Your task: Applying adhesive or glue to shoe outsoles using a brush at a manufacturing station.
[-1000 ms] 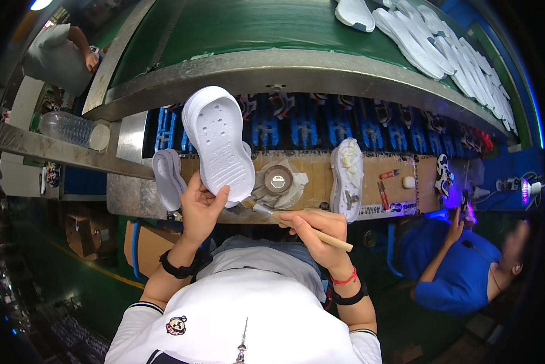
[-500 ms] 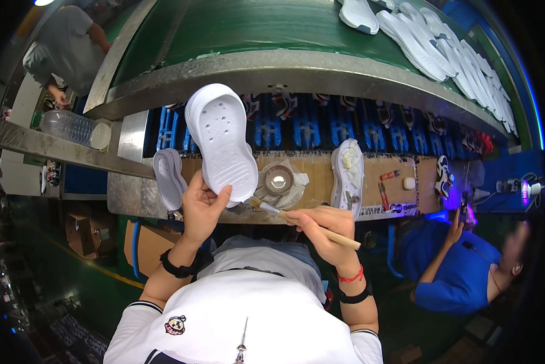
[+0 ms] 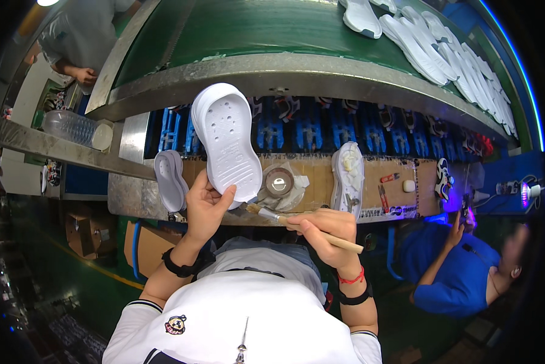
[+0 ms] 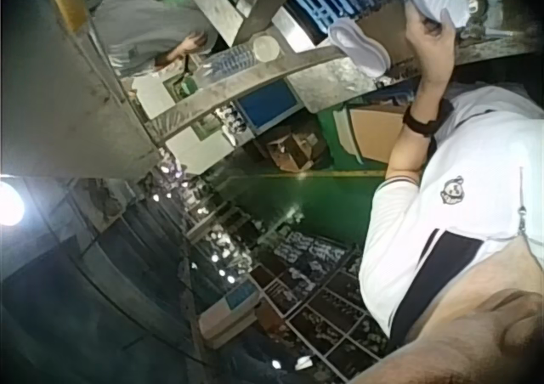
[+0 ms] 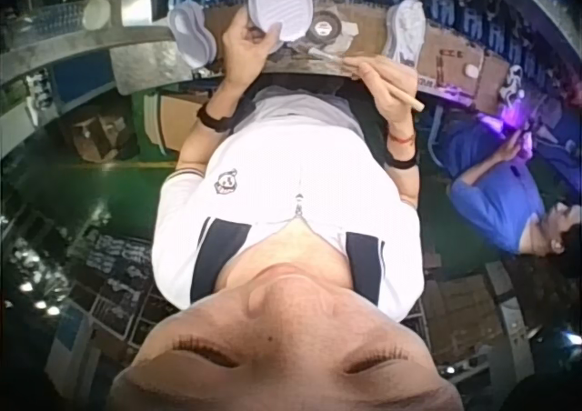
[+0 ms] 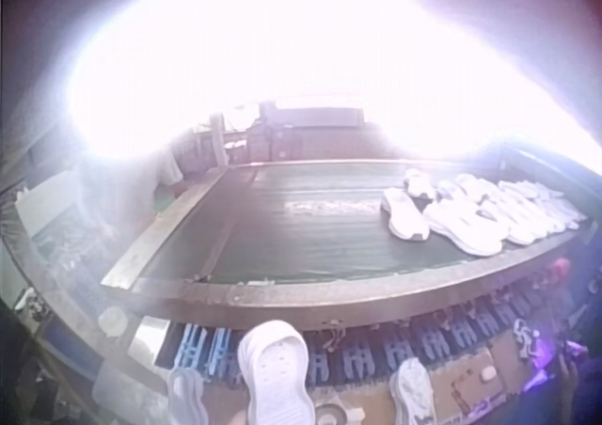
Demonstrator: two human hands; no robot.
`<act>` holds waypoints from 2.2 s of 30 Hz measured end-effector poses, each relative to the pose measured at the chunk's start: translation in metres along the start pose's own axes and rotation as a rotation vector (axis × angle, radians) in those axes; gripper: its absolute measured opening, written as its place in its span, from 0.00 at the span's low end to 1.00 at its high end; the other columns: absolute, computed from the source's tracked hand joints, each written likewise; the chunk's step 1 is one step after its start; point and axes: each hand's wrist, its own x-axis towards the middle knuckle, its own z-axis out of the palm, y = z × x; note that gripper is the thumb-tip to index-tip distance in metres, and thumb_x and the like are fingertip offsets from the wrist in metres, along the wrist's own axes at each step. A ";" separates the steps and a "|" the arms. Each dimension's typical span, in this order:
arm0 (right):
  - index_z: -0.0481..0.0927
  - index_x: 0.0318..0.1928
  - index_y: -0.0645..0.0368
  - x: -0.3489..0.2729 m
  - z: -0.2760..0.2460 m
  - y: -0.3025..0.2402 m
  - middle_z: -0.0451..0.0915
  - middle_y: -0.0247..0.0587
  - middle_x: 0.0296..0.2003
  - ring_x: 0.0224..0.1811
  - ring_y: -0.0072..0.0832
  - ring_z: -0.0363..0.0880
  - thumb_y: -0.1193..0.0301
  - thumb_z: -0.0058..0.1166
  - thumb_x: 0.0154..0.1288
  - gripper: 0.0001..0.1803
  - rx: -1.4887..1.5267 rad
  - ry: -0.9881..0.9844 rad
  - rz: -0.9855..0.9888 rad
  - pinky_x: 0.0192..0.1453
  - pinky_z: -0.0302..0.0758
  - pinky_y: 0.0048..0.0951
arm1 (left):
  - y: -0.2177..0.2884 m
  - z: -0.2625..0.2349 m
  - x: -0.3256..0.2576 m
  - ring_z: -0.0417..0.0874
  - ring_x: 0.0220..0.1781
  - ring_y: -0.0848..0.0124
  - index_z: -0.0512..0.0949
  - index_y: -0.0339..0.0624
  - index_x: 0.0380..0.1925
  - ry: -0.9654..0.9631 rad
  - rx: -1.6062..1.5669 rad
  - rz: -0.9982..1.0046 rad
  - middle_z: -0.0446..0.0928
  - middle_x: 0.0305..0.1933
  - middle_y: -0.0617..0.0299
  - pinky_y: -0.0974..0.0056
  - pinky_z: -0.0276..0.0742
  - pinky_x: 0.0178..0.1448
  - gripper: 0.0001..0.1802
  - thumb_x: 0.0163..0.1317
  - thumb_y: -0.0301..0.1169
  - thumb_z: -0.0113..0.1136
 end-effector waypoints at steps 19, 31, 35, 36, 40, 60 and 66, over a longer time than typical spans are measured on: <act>0.82 0.31 0.69 0.000 -0.003 0.000 0.81 0.47 0.21 0.18 0.27 0.78 0.76 0.48 0.58 0.11 -0.032 0.100 0.006 0.24 0.71 0.22 | -0.002 0.010 0.006 0.81 0.44 0.70 0.65 0.27 0.54 -0.032 -0.024 0.026 0.77 0.44 0.51 0.69 0.77 0.48 0.23 0.58 0.20 0.56; 0.81 0.31 0.73 -0.025 -0.037 -0.004 0.81 0.48 0.21 0.20 0.29 0.79 0.72 0.44 0.59 0.15 0.127 0.507 0.142 0.23 0.70 0.21 | 0.025 0.046 0.035 0.81 0.45 0.68 0.57 0.33 0.53 -0.192 -0.128 -0.057 0.76 0.45 0.47 0.69 0.79 0.45 0.27 0.55 0.18 0.58; 0.79 0.33 0.74 -0.051 -0.060 -0.005 0.80 0.55 0.23 0.19 0.31 0.77 0.64 0.43 0.58 0.21 0.245 0.955 0.157 0.22 0.67 0.20 | 0.057 0.096 0.099 0.81 0.44 0.64 0.54 0.33 0.51 -0.340 -0.180 0.020 0.75 0.45 0.45 0.65 0.82 0.43 0.28 0.56 0.21 0.59; 0.79 0.33 0.74 -0.055 -0.062 -0.002 0.80 0.55 0.23 0.19 0.31 0.77 0.64 0.43 0.58 0.21 0.245 0.973 0.157 0.22 0.67 0.20 | 0.077 0.114 0.116 0.80 0.45 0.62 0.54 0.30 0.52 -0.343 -0.250 -0.049 0.74 0.47 0.43 0.63 0.83 0.43 0.28 0.57 0.23 0.58; 0.79 0.33 0.74 -0.056 -0.057 -0.002 0.80 0.55 0.23 0.19 0.31 0.78 0.65 0.45 0.58 0.20 0.282 0.946 0.167 0.22 0.68 0.19 | 0.093 0.154 0.172 0.78 0.49 0.57 0.43 0.19 0.58 -0.325 -0.610 -0.080 0.65 0.54 0.37 0.59 0.81 0.51 0.38 0.61 0.28 0.57; 0.79 0.35 0.76 -0.031 0.008 0.024 0.81 0.54 0.26 0.22 0.29 0.79 0.70 0.44 0.63 0.17 0.303 0.457 0.290 0.23 0.68 0.19 | -0.191 -0.217 -0.032 0.63 0.63 0.43 0.41 0.24 0.63 0.585 0.974 -0.312 0.55 0.62 0.29 0.57 0.60 0.65 0.60 0.39 0.34 0.75; 0.79 0.35 0.76 -0.031 0.013 0.028 0.81 0.53 0.25 0.21 0.29 0.79 0.68 0.44 0.63 0.18 0.273 0.410 0.328 0.22 0.68 0.19 | -0.132 -0.231 -0.032 0.75 0.54 0.62 0.58 0.32 0.59 0.317 -0.218 -0.660 0.71 0.54 0.47 0.59 0.74 0.55 0.29 0.58 0.24 0.56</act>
